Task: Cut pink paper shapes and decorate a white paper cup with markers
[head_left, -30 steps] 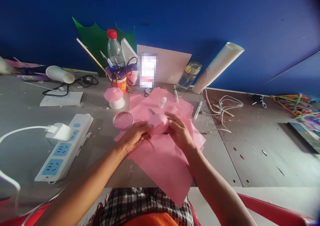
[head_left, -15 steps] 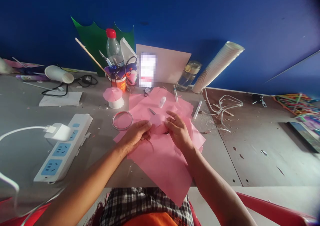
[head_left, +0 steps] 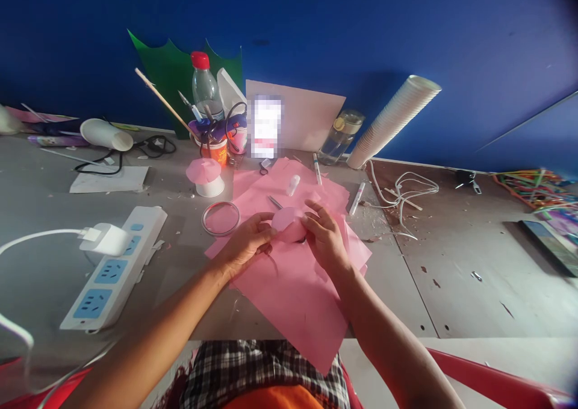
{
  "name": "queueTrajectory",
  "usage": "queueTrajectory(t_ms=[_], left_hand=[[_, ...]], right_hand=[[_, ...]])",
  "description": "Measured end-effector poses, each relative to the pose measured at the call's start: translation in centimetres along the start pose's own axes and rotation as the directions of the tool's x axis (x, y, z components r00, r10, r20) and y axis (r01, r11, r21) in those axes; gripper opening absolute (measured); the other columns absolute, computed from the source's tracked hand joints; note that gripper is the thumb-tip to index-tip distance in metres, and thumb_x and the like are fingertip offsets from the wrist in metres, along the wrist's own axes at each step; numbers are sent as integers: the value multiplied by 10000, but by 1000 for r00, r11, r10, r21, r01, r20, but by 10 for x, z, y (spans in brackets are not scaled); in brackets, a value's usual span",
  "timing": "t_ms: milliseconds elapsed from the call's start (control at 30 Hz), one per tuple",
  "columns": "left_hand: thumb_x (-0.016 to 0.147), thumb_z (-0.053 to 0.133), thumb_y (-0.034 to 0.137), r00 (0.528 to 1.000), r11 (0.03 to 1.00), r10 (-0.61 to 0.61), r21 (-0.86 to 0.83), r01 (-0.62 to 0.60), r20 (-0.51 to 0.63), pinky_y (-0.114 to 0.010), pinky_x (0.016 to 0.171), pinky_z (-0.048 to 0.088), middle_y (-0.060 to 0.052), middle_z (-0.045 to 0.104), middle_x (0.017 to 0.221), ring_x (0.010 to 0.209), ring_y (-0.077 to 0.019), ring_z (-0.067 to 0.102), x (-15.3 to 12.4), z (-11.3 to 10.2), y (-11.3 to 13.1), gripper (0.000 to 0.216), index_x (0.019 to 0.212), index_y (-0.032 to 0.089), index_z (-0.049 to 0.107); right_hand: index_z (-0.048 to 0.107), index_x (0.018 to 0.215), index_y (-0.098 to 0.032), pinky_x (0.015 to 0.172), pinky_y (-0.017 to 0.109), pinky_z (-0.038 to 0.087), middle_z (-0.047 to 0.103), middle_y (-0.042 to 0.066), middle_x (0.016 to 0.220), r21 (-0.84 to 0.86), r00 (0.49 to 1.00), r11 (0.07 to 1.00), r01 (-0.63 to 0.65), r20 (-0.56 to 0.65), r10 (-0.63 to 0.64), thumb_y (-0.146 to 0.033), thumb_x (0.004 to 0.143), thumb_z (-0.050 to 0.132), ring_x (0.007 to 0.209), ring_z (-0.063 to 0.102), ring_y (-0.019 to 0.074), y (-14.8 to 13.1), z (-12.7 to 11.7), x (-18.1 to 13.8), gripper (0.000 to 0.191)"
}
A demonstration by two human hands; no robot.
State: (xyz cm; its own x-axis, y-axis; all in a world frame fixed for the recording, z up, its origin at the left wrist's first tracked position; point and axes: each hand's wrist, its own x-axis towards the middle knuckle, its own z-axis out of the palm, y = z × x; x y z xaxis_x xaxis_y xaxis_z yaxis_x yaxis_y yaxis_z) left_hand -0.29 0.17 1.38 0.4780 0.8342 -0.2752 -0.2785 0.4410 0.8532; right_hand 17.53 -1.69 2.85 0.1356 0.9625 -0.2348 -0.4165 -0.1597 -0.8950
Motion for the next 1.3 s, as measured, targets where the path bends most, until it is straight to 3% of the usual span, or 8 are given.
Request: queueTrajectory(t_ms=[200,600,933,1300], left_hand=[[721,720,281,998,987,11,161,-20,57,-230,558,381,72,492,658,567,-77,475,-5,6,4,563,1207,210,445],[715,720,333,998,967,1,254,-16,60,-249,574,414,67,478,674,588,-91,476,-4,3,1,627,1247,206,414],[697,739,357,997,981,-23,194,10,69,-223,511,359,60,499,655,516,-70,468,-2,4,4,574,1188,189,494],[776,662,383,998,988,-26,154,16,60,-237,553,387,61,490,680,483,-44,414,-4,4,5,438,1147,194,529]], right_hand=[[552,1113,-215,561,243,371,577,-39,721,-4,1000,1000,3,-25,-3,-308,643,730,620,499,108,0,1,1,511],[556,1126,-225,555,228,396,596,-23,785,-11,998,999,-51,-27,51,-328,630,746,634,509,107,-4,3,-2,541],[535,1108,-221,530,231,415,570,-35,748,30,999,999,-45,28,44,-323,642,742,605,500,105,-3,2,0,520],[547,1113,-222,574,243,444,591,-29,769,57,996,997,-61,66,57,-333,653,743,653,543,117,-4,3,-3,513]])
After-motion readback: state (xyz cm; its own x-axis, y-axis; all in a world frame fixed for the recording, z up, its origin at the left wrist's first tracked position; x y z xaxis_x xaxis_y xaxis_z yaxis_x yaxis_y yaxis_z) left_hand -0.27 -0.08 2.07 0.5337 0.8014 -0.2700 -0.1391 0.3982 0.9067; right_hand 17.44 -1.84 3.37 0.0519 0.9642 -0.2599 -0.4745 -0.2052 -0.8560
